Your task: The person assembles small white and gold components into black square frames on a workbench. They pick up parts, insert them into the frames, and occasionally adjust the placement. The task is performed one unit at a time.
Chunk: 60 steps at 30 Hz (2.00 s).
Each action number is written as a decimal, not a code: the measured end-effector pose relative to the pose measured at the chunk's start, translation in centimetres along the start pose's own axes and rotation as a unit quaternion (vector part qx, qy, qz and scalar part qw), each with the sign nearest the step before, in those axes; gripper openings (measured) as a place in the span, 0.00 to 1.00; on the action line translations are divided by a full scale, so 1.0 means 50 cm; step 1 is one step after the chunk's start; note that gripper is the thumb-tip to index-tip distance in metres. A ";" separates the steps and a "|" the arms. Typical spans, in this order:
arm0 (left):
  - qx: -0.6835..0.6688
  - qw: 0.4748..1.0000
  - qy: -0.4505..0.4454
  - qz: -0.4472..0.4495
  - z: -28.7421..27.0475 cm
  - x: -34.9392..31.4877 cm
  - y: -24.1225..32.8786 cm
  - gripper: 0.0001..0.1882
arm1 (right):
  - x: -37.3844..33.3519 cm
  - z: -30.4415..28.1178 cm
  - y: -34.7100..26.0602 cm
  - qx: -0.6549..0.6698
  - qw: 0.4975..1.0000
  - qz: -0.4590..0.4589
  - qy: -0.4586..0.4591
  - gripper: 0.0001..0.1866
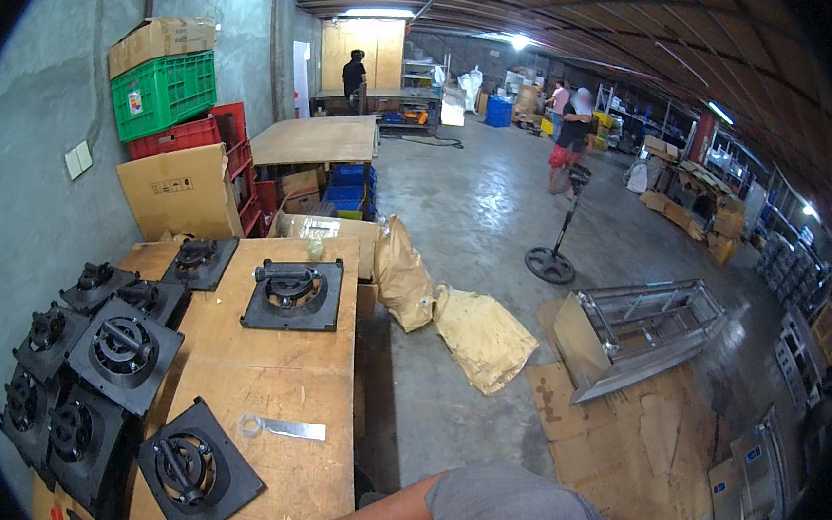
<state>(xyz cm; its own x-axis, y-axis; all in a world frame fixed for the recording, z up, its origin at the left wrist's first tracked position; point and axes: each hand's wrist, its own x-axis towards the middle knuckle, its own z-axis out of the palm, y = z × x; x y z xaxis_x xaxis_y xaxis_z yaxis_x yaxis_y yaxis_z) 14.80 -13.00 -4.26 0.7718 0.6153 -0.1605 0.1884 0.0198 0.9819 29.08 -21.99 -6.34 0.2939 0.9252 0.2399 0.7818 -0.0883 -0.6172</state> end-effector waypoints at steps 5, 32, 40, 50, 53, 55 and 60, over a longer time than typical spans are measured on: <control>0.000 1.000 -0.017 0.013 -0.015 0.018 -0.056 0.20 | -0.005 -0.013 -0.004 -0.004 1.000 0.009 -0.006 0.17; -0.084 0.984 -0.038 -0.151 -0.044 -0.047 -0.096 0.16 | -0.052 0.015 -0.051 0.052 0.979 0.047 -0.192 0.14; -0.212 0.948 -0.064 -0.229 -0.069 -0.092 -0.168 0.13 | -0.045 0.052 -0.043 0.037 0.966 -0.026 -0.256 0.14; -0.218 0.976 0.015 -0.012 -0.073 -0.084 -0.143 0.16 | -0.005 0.027 -0.036 0.316 0.932 0.061 -0.166 0.22; -0.214 0.977 -0.018 0.010 -0.076 -0.068 -0.123 0.18 | -0.004 0.019 -0.034 0.376 0.906 0.104 -0.162 0.21; -0.232 0.972 -0.031 0.017 -0.073 -0.057 -0.124 0.20 | -0.001 0.007 -0.039 0.357 0.914 0.111 -0.156 0.20; -0.263 0.962 -0.027 0.063 -0.061 -0.048 -0.120 0.20 | -0.003 -0.028 -0.066 0.285 0.952 0.055 -0.098 0.18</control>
<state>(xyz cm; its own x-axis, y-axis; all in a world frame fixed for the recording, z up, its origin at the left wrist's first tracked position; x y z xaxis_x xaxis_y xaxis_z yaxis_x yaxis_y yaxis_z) 9.98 -12.21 -9.45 0.8012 0.5978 -0.0272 -0.2317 0.3517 0.9070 27.21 -22.33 -3.30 0.2051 0.9779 0.0408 0.3109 -0.0255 -0.9501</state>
